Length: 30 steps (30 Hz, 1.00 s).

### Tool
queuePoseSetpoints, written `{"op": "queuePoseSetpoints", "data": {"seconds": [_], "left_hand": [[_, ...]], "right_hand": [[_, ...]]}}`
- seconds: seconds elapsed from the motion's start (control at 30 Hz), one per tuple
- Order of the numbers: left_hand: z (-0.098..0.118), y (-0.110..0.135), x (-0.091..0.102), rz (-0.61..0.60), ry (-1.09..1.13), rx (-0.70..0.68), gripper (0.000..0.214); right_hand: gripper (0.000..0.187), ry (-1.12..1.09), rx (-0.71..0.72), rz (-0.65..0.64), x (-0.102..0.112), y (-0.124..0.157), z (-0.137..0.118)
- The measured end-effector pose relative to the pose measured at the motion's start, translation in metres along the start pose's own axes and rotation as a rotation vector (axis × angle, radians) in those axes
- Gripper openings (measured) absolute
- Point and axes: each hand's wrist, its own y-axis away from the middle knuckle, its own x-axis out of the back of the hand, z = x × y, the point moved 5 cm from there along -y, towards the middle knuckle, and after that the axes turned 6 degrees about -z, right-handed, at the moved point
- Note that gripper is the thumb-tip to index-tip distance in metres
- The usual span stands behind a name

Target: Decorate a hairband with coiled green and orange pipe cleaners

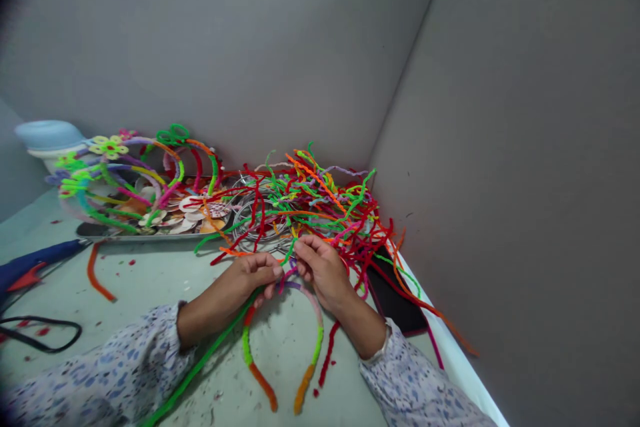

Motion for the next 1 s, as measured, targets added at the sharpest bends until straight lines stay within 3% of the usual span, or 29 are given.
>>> {"op": "queuePoseSetpoints", "data": {"seconds": [0.27,0.5,0.7,0.83,1.0], "left_hand": [[-0.002,-0.002,0.003,0.015,-0.138,-0.017,0.019],[0.005,-0.001,0.006,0.100,-0.149,-0.103,0.021],[0.001,-0.001,0.009,0.137,-0.095,-0.064,0.016],[-0.002,-0.002,0.008,0.032,0.062,0.006,0.014],[-0.002,-0.001,0.000,-0.281,0.377,0.102,0.009]], "right_hand": [[0.021,0.036,0.002,0.024,-0.001,0.001,-0.003],[0.022,0.033,-0.026,0.006,-0.002,0.001,-0.001],[0.026,0.089,-0.046,0.006,0.002,-0.003,0.001],[0.026,0.159,-0.052,-0.071,0.005,-0.003,-0.006],[0.022,0.272,0.017,-0.191,0.006,0.001,-0.022]]}}
